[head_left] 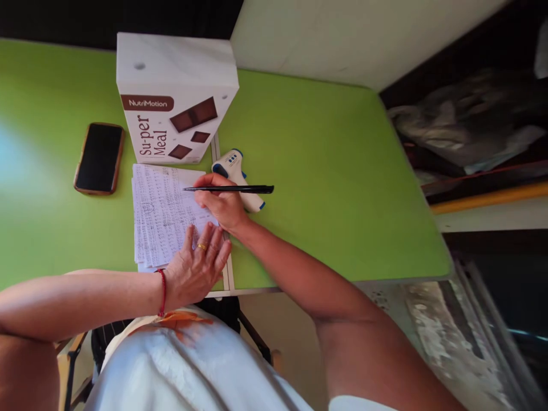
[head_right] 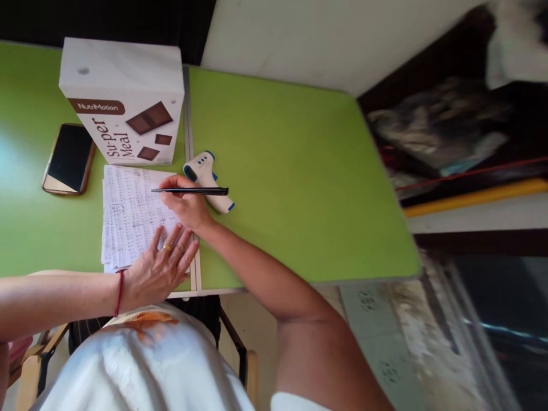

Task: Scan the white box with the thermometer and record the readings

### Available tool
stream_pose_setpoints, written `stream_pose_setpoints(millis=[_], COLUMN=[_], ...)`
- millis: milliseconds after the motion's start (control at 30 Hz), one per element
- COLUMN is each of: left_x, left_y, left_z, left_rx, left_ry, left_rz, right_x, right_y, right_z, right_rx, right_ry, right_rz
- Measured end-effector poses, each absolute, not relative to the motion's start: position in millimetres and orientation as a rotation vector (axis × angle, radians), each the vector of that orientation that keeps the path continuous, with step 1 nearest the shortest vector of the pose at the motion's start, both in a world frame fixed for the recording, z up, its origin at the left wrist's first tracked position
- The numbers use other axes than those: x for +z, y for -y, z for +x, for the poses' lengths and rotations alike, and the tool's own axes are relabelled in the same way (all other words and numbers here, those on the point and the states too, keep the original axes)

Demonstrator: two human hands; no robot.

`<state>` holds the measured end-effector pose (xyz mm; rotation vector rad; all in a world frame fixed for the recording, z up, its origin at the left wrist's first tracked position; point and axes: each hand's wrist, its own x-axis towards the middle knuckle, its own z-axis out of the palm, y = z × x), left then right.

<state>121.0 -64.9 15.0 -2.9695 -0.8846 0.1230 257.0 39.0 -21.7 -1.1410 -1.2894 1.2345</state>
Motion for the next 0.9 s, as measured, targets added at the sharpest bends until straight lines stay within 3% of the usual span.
stream_pose_setpoints(millis=[367,900], left_x=[14,14], left_y=[68,70], left_z=[121,121], left_rx=[-0.082,-0.156], left_ry=[0.869,0.852], left_rz=[-2.878,-2.860], right_x=[-23,-22], right_y=[-18,-18], right_z=[262,263], right_rx=[0.727,0.718], right_ry=[1.620,1.668], right_rz=[-1.076,-1.062])
